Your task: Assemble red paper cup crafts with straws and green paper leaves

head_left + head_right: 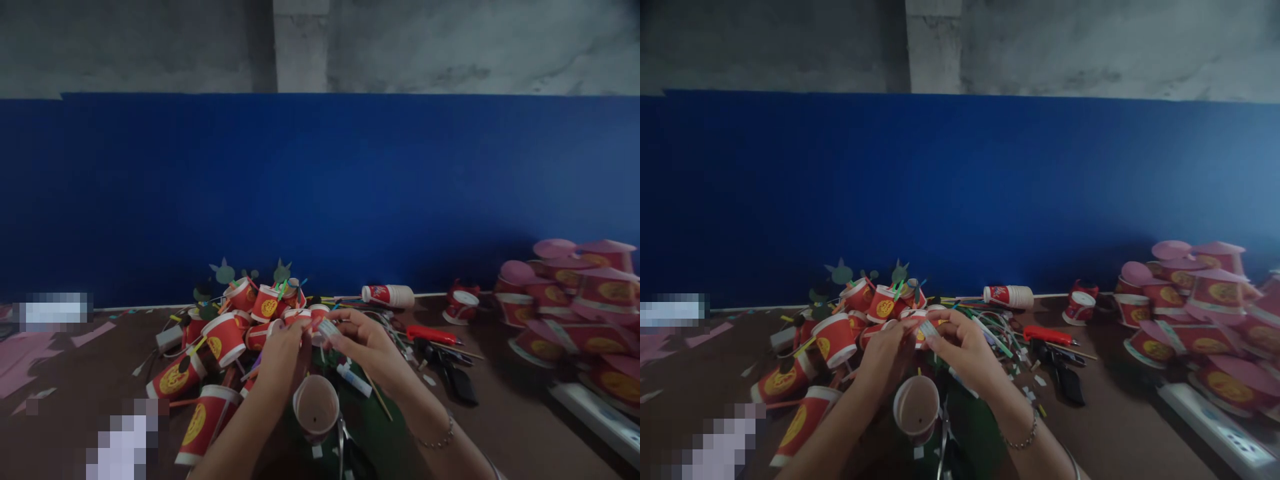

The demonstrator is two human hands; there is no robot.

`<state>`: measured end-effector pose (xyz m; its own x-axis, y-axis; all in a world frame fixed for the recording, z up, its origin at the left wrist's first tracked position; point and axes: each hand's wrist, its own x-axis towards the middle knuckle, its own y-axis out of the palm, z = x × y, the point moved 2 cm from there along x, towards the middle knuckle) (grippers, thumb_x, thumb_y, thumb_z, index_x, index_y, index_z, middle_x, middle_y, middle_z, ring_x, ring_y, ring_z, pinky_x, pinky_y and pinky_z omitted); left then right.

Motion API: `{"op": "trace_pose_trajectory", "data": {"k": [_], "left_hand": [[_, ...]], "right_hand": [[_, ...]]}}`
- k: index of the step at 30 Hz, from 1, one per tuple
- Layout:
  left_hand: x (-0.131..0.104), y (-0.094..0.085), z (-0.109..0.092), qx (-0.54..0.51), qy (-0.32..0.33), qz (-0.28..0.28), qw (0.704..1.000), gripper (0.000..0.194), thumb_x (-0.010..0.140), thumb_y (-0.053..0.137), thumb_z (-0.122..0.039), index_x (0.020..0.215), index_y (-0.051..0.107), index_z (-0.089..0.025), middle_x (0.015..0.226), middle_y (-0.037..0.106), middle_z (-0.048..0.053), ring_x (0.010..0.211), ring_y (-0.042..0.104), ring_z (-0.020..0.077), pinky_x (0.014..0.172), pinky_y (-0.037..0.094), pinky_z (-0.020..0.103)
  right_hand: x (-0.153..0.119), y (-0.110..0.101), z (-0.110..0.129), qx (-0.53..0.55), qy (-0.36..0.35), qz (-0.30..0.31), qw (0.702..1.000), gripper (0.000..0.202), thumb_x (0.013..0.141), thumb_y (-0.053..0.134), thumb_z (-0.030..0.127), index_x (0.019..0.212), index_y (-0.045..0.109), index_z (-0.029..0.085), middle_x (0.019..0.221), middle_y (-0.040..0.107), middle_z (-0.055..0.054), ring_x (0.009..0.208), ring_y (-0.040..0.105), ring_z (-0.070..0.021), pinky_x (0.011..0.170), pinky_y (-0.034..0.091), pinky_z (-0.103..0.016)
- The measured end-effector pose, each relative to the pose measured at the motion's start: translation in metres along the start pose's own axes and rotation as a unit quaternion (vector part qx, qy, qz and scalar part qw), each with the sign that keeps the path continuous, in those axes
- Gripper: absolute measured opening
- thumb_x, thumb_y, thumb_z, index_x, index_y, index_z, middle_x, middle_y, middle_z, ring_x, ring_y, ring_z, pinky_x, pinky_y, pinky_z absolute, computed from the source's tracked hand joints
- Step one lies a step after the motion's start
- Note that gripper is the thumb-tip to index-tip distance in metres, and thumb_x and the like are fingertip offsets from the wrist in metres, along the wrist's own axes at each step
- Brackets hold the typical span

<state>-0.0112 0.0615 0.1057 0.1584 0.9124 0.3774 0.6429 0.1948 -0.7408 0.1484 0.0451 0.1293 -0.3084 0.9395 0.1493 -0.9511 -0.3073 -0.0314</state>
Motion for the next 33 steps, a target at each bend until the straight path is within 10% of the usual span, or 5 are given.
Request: {"op": "trace_pose_trajectory", "data": {"k": [22, 28, 33], "left_hand": [[0.009, 0.000, 0.005, -0.466, -0.181, 0.146, 0.854, 0.042, 0.068, 0.070, -0.055, 0.074, 0.063, -0.014, 0.051, 0.057, -0.003, 0.038, 0.043, 0.0051, 0.038, 0.028, 0.017], [0.011, 0.003, 0.010, -0.414, -0.177, 0.126, 0.884, 0.046, 0.070, 0.065, -0.059, 0.083, 0.062, -0.015, 0.047, 0.053, -0.006, 0.033, 0.035, 0.0041, 0.036, 0.021, 0.018], [0.013, 0.009, 0.025, -0.321, -0.127, 0.090, 0.934, 0.037, 0.076, 0.059, -0.053, 0.079, 0.060, -0.016, 0.050, 0.054, -0.005, 0.038, 0.040, 0.0073, 0.039, 0.028, 0.019]], "right_hand": [[0.008, -0.008, -0.012, -0.094, 0.023, 0.012, 0.995, 0.035, 0.072, 0.066, 0.022, 0.106, 0.059, 0.018, 0.070, 0.057, 0.002, 0.060, 0.050, -0.0110, 0.057, 0.041, -0.025], [0.010, -0.017, -0.008, -0.157, -0.002, -0.001, 0.988, 0.032, 0.072, 0.063, 0.023, 0.103, 0.059, 0.018, 0.082, 0.062, -0.001, 0.064, 0.051, -0.0122, 0.059, 0.042, -0.026], [0.007, -0.026, -0.013, -0.379, -0.009, 0.045, 0.924, 0.018, 0.071, 0.057, 0.017, 0.087, 0.065, 0.018, 0.081, 0.066, -0.004, 0.071, 0.058, -0.0174, 0.067, 0.044, -0.030]]}}
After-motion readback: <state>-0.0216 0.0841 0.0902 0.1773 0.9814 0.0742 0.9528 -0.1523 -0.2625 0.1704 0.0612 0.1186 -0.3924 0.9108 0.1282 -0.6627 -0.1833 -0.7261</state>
